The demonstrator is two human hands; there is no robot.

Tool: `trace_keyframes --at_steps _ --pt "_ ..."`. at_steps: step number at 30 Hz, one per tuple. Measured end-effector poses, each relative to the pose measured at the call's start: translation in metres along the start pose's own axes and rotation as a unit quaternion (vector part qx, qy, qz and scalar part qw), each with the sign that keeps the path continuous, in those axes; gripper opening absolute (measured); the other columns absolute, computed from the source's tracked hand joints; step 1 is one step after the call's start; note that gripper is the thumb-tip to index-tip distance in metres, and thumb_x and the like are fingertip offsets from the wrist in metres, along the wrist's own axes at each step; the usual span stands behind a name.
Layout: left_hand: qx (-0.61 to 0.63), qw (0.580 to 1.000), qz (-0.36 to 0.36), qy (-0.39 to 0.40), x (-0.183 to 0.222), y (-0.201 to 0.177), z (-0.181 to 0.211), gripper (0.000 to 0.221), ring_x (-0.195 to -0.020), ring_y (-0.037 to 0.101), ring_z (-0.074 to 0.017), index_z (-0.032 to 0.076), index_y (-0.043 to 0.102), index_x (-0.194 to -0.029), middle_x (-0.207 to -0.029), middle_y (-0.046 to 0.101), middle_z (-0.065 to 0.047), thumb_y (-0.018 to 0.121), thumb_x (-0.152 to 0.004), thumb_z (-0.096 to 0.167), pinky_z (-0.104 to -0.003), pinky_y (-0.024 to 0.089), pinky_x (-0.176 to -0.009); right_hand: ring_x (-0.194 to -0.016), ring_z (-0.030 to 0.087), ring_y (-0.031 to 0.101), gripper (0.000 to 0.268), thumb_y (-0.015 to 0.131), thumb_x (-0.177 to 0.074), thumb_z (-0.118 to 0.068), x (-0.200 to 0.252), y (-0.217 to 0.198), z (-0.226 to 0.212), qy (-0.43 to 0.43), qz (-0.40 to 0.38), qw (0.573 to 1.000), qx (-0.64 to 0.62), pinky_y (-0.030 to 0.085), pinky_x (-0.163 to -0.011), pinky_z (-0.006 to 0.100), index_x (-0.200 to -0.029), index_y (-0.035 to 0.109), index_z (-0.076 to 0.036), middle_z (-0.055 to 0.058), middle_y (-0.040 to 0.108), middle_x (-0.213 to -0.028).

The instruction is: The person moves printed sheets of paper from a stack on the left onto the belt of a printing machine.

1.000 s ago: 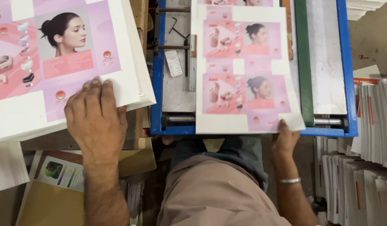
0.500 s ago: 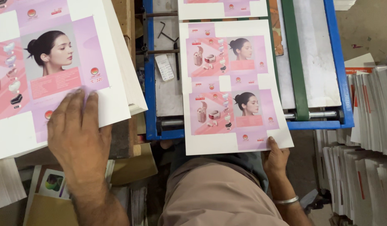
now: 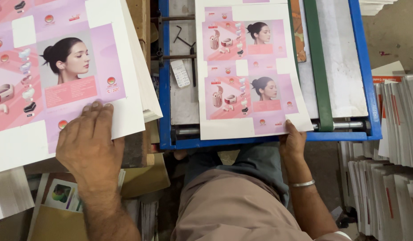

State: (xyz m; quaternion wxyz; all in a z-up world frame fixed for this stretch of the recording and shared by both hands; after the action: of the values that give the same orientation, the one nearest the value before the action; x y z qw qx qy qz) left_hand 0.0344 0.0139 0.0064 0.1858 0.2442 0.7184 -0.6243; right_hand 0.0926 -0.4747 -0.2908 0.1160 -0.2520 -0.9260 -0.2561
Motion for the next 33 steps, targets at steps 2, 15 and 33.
trace_keyframes --at_steps 2,15,33 --pt "0.0 1.0 -0.001 -0.004 -0.001 -0.001 -0.001 0.025 -0.119 0.071 -0.0209 0.007 0.073 -0.12 -0.124 0.073 -0.005 0.081 -0.097 0.012 -0.035 0.056 -0.1 -0.105 0.024 0.071 0.037 0.06 -0.101 -0.003 -0.01 0.002 0.004 0.009 0.0 1.0 0.001 0.062 -0.085 0.037 -0.137 0.052 0.001 0.012 0.067 -0.123" --pt "0.062 0.997 -0.04 -0.011 -0.018 -0.019 0.001 0.044 -0.11 0.067 -0.0303 0.004 0.072 -0.115 -0.118 0.071 -0.013 0.083 -0.074 0.016 -0.045 0.051 -0.093 -0.099 0.033 0.074 0.035 0.06 -0.103 -0.023 -0.029 -0.002 0.006 0.119 -0.052 0.99 0.06 0.064 -0.083 0.043 -0.123 0.051 0.005 0.021 0.064 -0.116" --pt "0.185 0.98 -0.017 -0.067 -0.021 -0.033 -0.03 0.032 -0.122 0.068 -0.0232 0.006 0.068 -0.136 -0.133 0.07 -0.011 0.066 -0.104 0.008 -0.037 0.054 -0.107 -0.101 0.03 0.072 0.04 0.056 -0.104 -0.02 0.03 0.083 -0.017 0.115 -0.186 0.969 0.12 0.063 -0.086 0.039 -0.135 0.053 0.006 0.021 0.069 -0.116"
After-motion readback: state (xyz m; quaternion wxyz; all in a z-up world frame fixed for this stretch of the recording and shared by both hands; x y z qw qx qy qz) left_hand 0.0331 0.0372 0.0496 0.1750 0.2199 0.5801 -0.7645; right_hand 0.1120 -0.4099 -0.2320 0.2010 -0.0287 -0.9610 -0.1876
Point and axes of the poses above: each hand's wrist, its own x-axis away from the middle knuckle, its own y-axis out of the palm, z = x × y, the point moved 5 cm from there along -x, towards the middle knuckle
